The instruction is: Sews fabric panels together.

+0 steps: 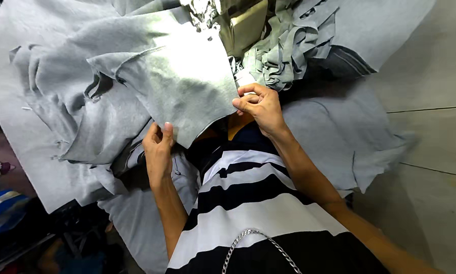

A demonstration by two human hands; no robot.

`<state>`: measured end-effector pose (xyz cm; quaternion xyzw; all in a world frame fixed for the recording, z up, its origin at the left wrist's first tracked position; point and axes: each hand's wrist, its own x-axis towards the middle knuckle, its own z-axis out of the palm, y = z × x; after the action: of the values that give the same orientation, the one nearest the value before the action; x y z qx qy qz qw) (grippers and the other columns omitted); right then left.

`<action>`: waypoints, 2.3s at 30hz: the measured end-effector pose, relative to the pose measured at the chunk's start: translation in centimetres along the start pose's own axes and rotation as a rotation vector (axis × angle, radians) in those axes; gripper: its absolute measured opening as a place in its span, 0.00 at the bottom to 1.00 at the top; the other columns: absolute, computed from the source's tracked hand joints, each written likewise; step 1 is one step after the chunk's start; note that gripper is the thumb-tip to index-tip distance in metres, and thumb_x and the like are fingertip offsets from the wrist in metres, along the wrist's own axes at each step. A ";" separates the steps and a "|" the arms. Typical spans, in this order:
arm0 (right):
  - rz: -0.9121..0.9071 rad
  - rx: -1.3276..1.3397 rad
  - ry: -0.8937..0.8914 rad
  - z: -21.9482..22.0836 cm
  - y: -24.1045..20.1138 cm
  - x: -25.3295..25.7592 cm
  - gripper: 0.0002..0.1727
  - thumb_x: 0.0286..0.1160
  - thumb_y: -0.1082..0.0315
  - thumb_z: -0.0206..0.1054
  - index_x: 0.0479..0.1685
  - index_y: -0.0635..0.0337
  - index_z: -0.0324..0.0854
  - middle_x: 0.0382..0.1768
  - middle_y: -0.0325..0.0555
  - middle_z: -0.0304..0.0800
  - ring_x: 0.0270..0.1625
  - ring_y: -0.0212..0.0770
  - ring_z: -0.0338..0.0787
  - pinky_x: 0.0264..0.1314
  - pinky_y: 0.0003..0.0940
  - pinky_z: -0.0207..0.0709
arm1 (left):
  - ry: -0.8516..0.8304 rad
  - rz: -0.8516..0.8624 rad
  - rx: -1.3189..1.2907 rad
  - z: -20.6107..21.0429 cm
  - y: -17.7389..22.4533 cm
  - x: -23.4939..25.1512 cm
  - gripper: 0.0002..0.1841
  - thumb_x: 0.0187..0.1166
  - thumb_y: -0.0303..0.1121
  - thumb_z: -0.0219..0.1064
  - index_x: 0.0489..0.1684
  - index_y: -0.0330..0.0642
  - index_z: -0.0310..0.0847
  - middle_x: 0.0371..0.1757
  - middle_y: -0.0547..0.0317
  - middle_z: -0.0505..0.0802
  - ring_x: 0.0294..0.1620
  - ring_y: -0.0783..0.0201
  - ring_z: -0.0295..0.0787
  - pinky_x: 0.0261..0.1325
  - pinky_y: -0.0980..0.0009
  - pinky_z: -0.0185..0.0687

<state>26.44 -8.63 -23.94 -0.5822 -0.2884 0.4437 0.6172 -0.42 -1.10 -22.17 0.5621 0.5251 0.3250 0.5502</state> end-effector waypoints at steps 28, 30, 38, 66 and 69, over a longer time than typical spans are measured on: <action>-0.530 -0.109 0.163 3.0 0.2 4.8 0.09 0.75 0.76 0.73 0.51 0.69 0.91 0.42 0.45 0.97 0.33 0.28 0.91 0.35 0.23 0.87 | 0.016 0.045 -0.612 2.6 1.5 7.6 0.17 0.95 0.41 0.45 0.59 0.49 0.81 0.51 0.65 0.95 0.55 0.71 0.93 0.61 0.66 0.90; -0.578 -0.138 0.212 3.9 -0.3 6.4 0.08 0.75 0.76 0.73 0.49 0.69 0.92 0.41 0.46 0.97 0.32 0.29 0.91 0.34 0.25 0.87 | 0.018 0.065 -0.656 1.8 2.1 10.1 0.17 0.95 0.39 0.43 0.55 0.48 0.80 0.47 0.63 0.95 0.52 0.68 0.93 0.58 0.63 0.90; -0.553 -0.288 0.200 3.7 -1.2 5.5 0.12 0.84 0.73 0.66 0.58 0.68 0.88 0.36 0.45 0.93 0.31 0.29 0.88 0.34 0.23 0.84 | -0.183 0.300 -0.910 -1.8 6.3 17.8 0.27 0.91 0.52 0.36 0.63 0.45 0.76 0.60 0.51 0.90 0.67 0.54 0.85 0.73 0.41 0.78; 0.185 -0.122 -0.684 3.0 -7.0 3.5 0.26 0.95 0.54 0.34 0.59 0.55 0.79 0.18 0.33 0.74 0.13 0.23 0.65 0.13 0.17 0.59 | 0.213 0.783 -1.155 -6.7 -1.0 3.7 0.24 0.87 0.51 0.54 0.75 0.49 0.74 0.71 0.53 0.87 0.75 0.55 0.82 0.76 0.49 0.79; 0.217 -0.086 -0.643 4.7 -7.4 4.9 0.26 0.96 0.50 0.36 0.48 0.52 0.79 0.14 0.32 0.64 0.09 0.23 0.53 0.09 0.16 0.46 | 0.200 0.766 -1.183 -6.8 -1.4 3.4 0.24 0.88 0.51 0.53 0.74 0.49 0.75 0.69 0.52 0.88 0.74 0.55 0.83 0.75 0.48 0.80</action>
<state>26.03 -1.63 -16.78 -0.4652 -0.4229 0.6552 0.4189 -6.31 3.80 -23.03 0.2818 0.0740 0.7760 0.5593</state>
